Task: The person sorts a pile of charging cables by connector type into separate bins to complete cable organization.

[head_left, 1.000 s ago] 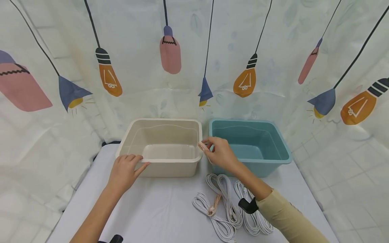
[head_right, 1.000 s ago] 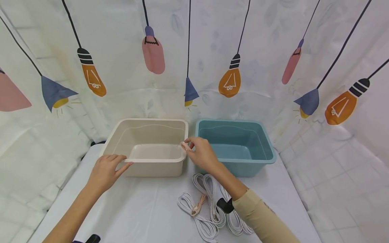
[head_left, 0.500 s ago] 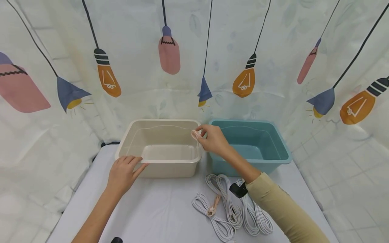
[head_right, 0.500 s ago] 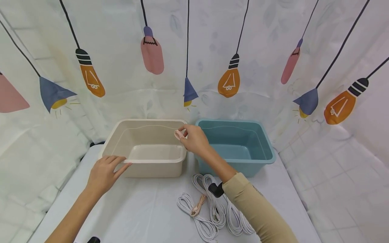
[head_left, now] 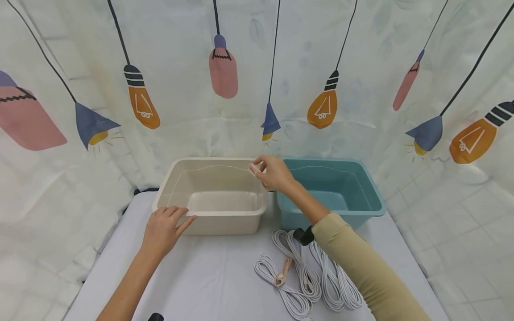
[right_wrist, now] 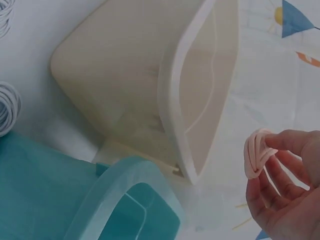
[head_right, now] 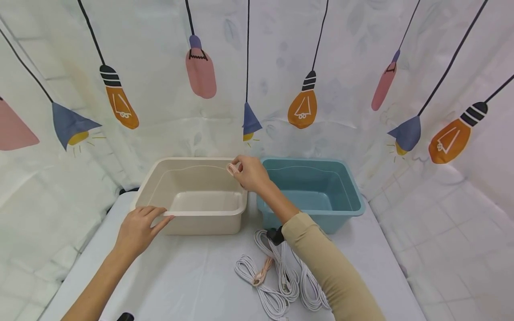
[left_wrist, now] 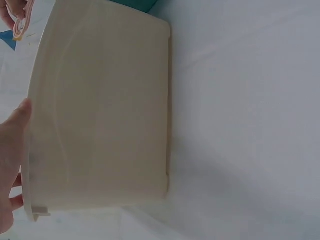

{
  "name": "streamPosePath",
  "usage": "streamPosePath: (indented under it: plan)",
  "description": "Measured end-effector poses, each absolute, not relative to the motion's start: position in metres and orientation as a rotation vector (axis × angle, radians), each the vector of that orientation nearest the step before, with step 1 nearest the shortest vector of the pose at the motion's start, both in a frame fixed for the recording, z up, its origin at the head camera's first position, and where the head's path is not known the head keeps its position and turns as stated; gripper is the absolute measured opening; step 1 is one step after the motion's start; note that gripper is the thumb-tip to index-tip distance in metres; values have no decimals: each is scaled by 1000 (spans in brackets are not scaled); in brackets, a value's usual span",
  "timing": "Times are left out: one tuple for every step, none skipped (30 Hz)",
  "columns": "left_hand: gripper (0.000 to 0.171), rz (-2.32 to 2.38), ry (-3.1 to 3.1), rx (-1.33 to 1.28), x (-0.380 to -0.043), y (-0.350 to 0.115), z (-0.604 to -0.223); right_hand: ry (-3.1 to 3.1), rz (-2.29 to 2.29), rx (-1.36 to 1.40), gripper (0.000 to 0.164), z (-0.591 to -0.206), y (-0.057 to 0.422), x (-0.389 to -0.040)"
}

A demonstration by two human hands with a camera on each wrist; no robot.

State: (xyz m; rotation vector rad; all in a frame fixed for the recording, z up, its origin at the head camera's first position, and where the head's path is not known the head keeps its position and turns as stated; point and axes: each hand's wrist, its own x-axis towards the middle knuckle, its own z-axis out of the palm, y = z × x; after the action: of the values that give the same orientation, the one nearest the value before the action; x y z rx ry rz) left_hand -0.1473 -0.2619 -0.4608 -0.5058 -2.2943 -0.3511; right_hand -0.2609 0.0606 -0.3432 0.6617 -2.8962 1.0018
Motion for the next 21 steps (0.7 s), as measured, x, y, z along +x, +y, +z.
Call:
streamPosePath:
  plan:
    - [83,-352,-2296,-508,-147,-262,-460,-2902,1006,658,34,-343,60,-263]
    - [83,-354,-2298,-510,-147,-261,-460,-2909,1012,654,35,-343,59,-265]
    - [84,-355,-2300,-510,-147,-261,-460,-2916,1019,647,35,-343,58,-267]
    - [84,-357,-2302,-510,-148,-261,-459,-2921,1020,640,35,-343,57,-268]
    - [85,-357,-2304,-510,-147,-261,-459,-2927,1023,632,34,-343,56,-270]
    - [85,-359,-2306,-510,-147,-261,-458,-2934,1018,626,34,-343,55,-272]
    - [85,-361,-2308,-508,-147,-261,-458,-2939,1013,621,33,-343,54,-274]
    - [85,-363,-2310,-507,-147,-261,-457,-2943,1009,614,33,-343,53,-276]
    - [85,-364,-2311,-507,-147,-261,-457,-2948,1010,606,33,-342,52,-277]
    - [85,-366,-2312,-506,-147,-261,-457,-2949,1007,603,33,-342,50,-279]
    - [85,-368,-2313,-504,-147,-260,-456,-2951,1008,600,33,-342,49,-281]
    - [85,-370,-2314,-504,-147,-260,-456,-2950,1011,598,33,-341,48,-283]
    - [85,-373,-2315,-503,-147,-260,-456,-2947,1008,596,33,-341,46,-284]
    - [85,-375,-2317,-503,-147,-260,-456,-2945,1004,596,34,-341,45,-286]
    - [85,-378,-2319,-502,-147,-260,-456,-2943,993,598,34,-341,44,-288]
    - [85,-382,-2320,-502,-147,-260,-456,-2941,978,602,33,-341,43,-289]
    - [85,-385,-2321,-502,-147,-260,-456,-2940,968,604,33,-340,42,-291]
    - [86,-387,-2322,-503,-147,-260,-456,-2940,950,609,33,-340,41,-293]
    - [86,-389,-2322,-504,-147,-259,-456,-2941,938,612,33,-340,40,-294]
    - [86,-390,-2321,-504,-147,-259,-456,-2946,932,613,32,-340,39,-296]
    - [86,-391,-2320,-505,-147,-259,-456,-2951,928,614,33,-340,39,-297]
